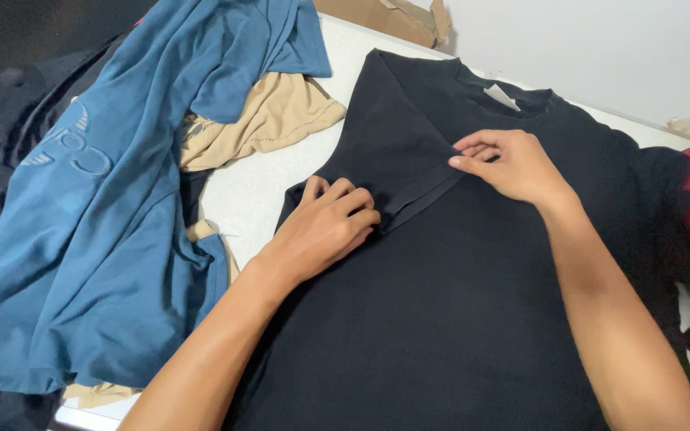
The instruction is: The person folds a striped top and places it inside a red suitcase before spreading out a black t-shirt on the table to begin folding it.
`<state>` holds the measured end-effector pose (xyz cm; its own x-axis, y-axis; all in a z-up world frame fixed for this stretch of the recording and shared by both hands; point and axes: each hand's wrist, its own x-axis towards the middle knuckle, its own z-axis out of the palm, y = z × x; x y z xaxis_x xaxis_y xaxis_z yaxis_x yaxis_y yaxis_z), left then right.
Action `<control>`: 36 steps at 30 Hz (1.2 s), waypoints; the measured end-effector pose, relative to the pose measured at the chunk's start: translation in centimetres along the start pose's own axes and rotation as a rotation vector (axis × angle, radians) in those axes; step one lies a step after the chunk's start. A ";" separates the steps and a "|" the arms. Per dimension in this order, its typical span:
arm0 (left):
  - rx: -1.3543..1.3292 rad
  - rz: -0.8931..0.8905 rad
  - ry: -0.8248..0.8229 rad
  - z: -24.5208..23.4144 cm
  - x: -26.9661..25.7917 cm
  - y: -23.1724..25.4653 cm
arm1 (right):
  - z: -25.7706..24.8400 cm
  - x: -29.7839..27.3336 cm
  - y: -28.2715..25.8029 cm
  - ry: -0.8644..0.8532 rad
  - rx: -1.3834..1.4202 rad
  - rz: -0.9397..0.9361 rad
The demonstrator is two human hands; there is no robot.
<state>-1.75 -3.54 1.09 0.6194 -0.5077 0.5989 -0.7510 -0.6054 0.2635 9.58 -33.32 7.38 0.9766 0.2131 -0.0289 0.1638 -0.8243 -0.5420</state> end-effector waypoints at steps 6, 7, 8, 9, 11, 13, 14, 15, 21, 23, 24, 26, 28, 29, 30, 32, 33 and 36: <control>-0.045 -0.006 0.003 0.1 -0.1 0.0 | 0.4 1.4 0.7 -0.038 0.285 0.146; -0.042 -0.001 0.008 0.3 -0.1 -0.1 | 0.4 1.6 0.9 -0.046 0.256 0.159; -0.039 0.004 0.013 0.4 0.0 -0.1 | 0.4 1.8 1.1 -0.053 0.227 0.172; -0.049 -0.005 -0.003 0.5 0.0 -0.2 | 0.5 1.9 1.3 -0.050 0.212 0.169; -0.068 -0.026 -0.037 0.5 0.0 -0.3 | 0.8 2.1 1.3 -0.047 0.184 0.159; -0.147 -0.045 -0.069 -0.1 -0.1 -0.5 | 0.9 2.1 0.9 -0.029 0.177 0.153; -0.185 -0.053 -0.085 -0.3 -0.1 -0.5 | 0.9 2.1 0.5 -0.018 0.173 0.149; -0.140 -0.106 -0.054 -0.5 -0.1 -0.4 | 0.9 1.8 0.0 0.060 0.080 0.035; 0.247 -0.415 -0.218 0.3 -0.6 -0.4 | 4.5 1.7 -2.9 0.091 -0.138 -0.338; 0.208 -0.513 -0.437 -0.2 -0.8 -0.8 | 6.5 2.8 -3.3 0.020 -0.401 -0.504; 0.202 -0.532 -0.488 -0.8 -0.8 -1.1 | 6.8 3.1 -3.3 -0.022 -0.443 -0.417; 0.196 -0.568 -0.583 -2.4 -0.8 -2.2 | 7.1 3.9 -3.5 -0.098 -0.525 -0.248; 0.184 -0.672 -0.666 -4.2 -0.9 -3.3 | 6.9 4.4 -3.5 -0.107 -0.557 -0.280; 0.174 -0.719 -0.710 -4.8 -1.1 -3.6 | 6.9 4.3 -3.2 -0.112 -0.574 -0.290; 0.172 -0.714 -0.709 -5.0 -1.5 -3.8 | 7.0 4.2 -2.9 -0.103 -0.583 -0.306; 0.179 -0.708 -0.696 -5.6 -2.4 -4.6 | 7.2 4.5 -2.8 -0.075 -0.600 -0.351; 0.146 -0.687 -0.653 -5.8 -3.0 -5.1 | 7.2 4.4 -2.7 -0.070 -0.571 -0.350; 0.019 -0.674 -0.546 -6.1 -4.2 -5.9 | 7.2 3.7 -3.1 -0.042 -0.528 -0.332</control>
<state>-1.27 5.92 1.67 0.9578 -0.2571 -0.1285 -0.1834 -0.8909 0.4156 11.68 -26.26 2.92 0.8573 0.5139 0.0307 0.5148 -0.8564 -0.0399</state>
